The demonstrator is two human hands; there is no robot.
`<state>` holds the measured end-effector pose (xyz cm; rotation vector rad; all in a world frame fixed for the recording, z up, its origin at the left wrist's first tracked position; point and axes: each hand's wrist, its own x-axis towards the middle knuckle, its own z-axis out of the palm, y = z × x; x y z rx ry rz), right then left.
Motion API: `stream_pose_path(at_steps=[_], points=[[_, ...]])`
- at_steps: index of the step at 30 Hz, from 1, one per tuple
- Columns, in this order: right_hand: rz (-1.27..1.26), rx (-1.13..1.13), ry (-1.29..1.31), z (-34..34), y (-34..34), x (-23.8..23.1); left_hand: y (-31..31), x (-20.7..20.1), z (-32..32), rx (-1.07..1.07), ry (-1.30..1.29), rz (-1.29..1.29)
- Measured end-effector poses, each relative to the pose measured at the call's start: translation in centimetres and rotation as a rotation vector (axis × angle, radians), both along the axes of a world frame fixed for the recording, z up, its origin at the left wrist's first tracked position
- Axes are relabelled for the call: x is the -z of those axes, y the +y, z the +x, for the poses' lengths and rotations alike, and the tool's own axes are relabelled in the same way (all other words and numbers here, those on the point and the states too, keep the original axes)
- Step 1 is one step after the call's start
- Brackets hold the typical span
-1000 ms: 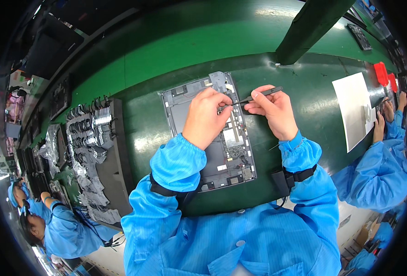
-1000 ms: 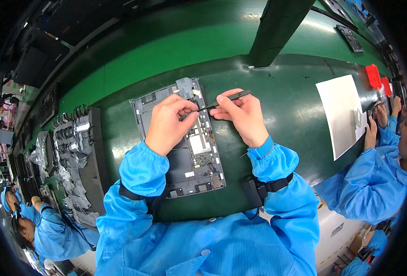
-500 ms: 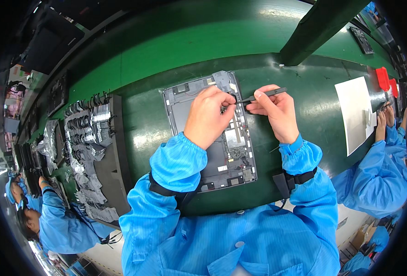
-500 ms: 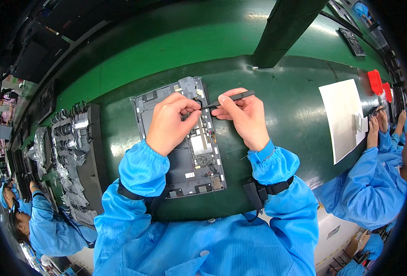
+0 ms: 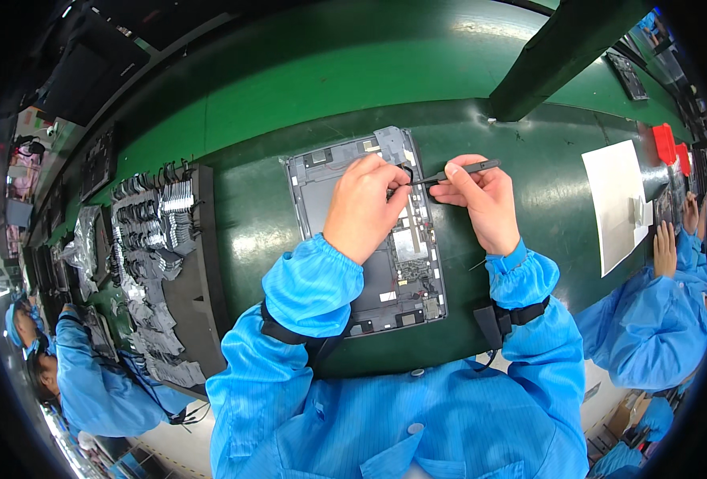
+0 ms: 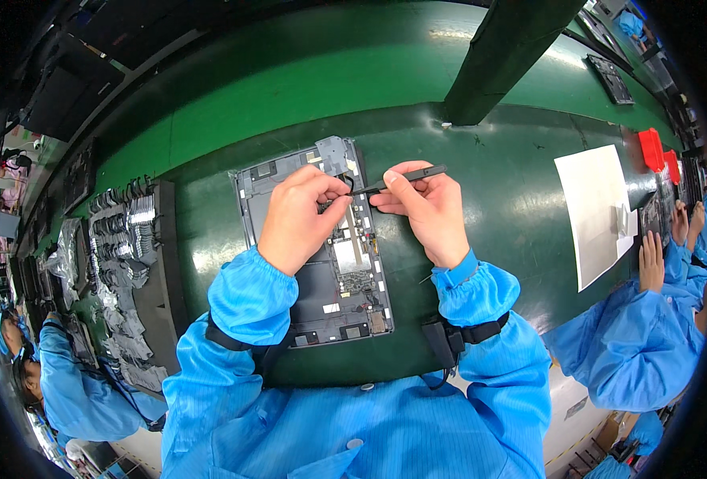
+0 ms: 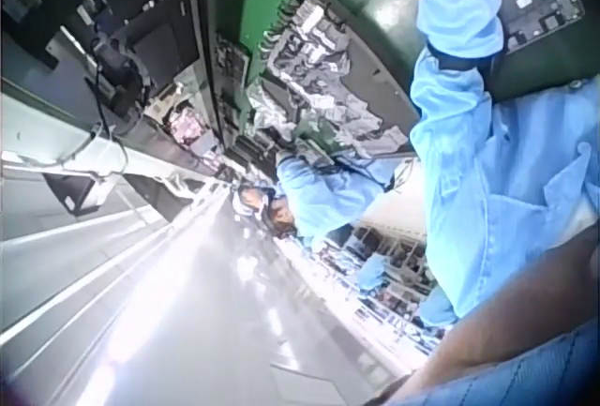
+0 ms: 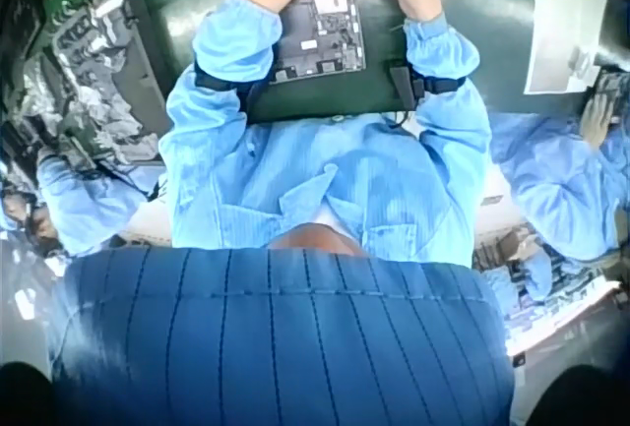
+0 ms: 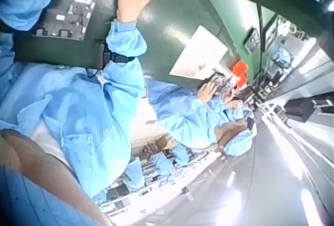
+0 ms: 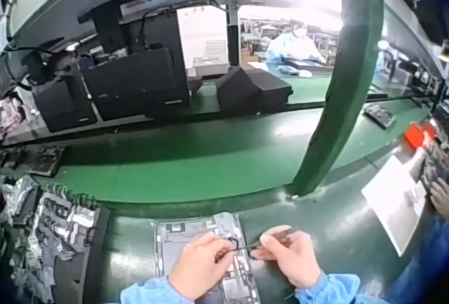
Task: Connecting ribbon cables and internal components within a tablet casing on an assembly line.
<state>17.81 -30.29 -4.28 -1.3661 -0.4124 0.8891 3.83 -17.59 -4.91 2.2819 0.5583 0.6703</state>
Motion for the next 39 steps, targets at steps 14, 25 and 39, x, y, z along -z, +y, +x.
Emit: stream_pose_path(at_steps=[14,25,39], points=[[0.021,-0.011,0.001,-0.2,0.1,-0.1,0.0,0.0,-0.1,-0.003,0.017,0.004],[-0.009,-0.037,-0.216,0.1,-0.3,-0.3,-0.4,-1.6,-1.0,0.038,0.116,0.000],[-0.031,-0.032,-0.243,0.3,-0.5,-0.1,-0.4,-1.5,-1.1,0.054,0.113,0.028]])
